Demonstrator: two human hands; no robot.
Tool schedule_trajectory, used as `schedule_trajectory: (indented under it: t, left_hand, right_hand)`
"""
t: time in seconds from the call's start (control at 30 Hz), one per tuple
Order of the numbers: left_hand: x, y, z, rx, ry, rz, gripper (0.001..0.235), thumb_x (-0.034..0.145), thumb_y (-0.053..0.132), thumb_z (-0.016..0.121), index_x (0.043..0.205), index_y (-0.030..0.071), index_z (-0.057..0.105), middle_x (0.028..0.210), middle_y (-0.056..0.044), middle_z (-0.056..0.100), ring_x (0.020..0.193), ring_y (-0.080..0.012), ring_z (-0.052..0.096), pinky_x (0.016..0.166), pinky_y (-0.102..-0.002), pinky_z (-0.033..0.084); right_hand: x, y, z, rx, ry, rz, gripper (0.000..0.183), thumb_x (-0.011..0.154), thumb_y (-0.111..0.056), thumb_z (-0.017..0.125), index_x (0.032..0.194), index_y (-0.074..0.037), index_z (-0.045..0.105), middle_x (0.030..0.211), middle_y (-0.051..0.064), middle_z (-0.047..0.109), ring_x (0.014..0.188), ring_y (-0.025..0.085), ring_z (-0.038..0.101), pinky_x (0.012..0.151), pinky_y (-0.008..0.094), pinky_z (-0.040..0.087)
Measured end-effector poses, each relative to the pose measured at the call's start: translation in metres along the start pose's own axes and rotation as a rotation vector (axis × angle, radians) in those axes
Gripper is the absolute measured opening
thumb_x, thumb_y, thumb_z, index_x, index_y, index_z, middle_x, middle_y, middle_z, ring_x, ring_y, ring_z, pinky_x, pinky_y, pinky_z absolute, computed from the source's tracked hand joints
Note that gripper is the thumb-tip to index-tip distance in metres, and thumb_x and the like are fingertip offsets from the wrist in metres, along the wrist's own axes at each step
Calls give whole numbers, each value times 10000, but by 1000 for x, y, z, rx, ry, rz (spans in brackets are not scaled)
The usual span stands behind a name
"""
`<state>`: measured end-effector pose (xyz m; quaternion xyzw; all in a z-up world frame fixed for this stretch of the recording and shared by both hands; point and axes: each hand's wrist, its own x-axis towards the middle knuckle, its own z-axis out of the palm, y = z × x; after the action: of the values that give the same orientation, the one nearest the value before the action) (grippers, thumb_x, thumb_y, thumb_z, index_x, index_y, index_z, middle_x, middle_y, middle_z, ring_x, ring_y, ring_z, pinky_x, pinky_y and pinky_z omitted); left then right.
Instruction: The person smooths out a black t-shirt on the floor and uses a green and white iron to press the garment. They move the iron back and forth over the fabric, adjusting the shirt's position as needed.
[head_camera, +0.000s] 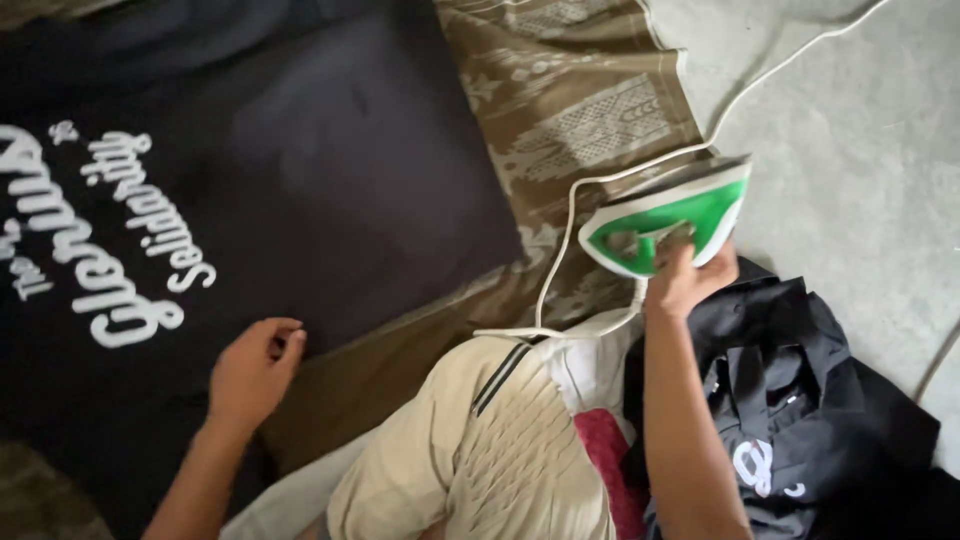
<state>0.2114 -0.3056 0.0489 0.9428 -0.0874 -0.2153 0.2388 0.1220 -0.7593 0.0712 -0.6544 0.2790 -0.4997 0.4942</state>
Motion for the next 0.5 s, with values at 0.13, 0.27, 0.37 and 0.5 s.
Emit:
schedule_trajectory:
  t: [0.13,0.27,0.37,0.5]
  left_hand:
    - [19,23,6,226,-154,-77,256,823,373,570,952,155,533,838,-68,551,785,-269,582,678,-443,460]
    - [21,28,-17,114,-266,-126,207,846,355,540,911,162,579,893,-49,611,806,-235,597,702,-391,442]
    - [8,-4,-28,-5,-145,-83,171,857,282,535,924,152,625,842,-35,640,747,-206,604,686,-360,443]
    - [-24,-73,-57,29,238,9,167,849,214,575,956,102,640,966,-101,629,902,-286,570,799,-387,418]
  right_hand:
    - [-18,80,-26,-65,60,51,191,715,-124,537,552,-49,470,418,46,424,382,114,425,379,273,343]
    - [-34,119,-39,158,223,95,232,685,0,549,905,-19,478,787,150,550,640,189,523,507,329,478]
    - [-35,40,-23,-5,-2,-29,256,734,36,589,957,10,466,872,170,506,780,224,481,706,362,441]
    - [-69,-65,-26,-473,-41,-208,580,808,-154,589,1282,-62,268,1161,171,332,1034,317,346,862,466,296]
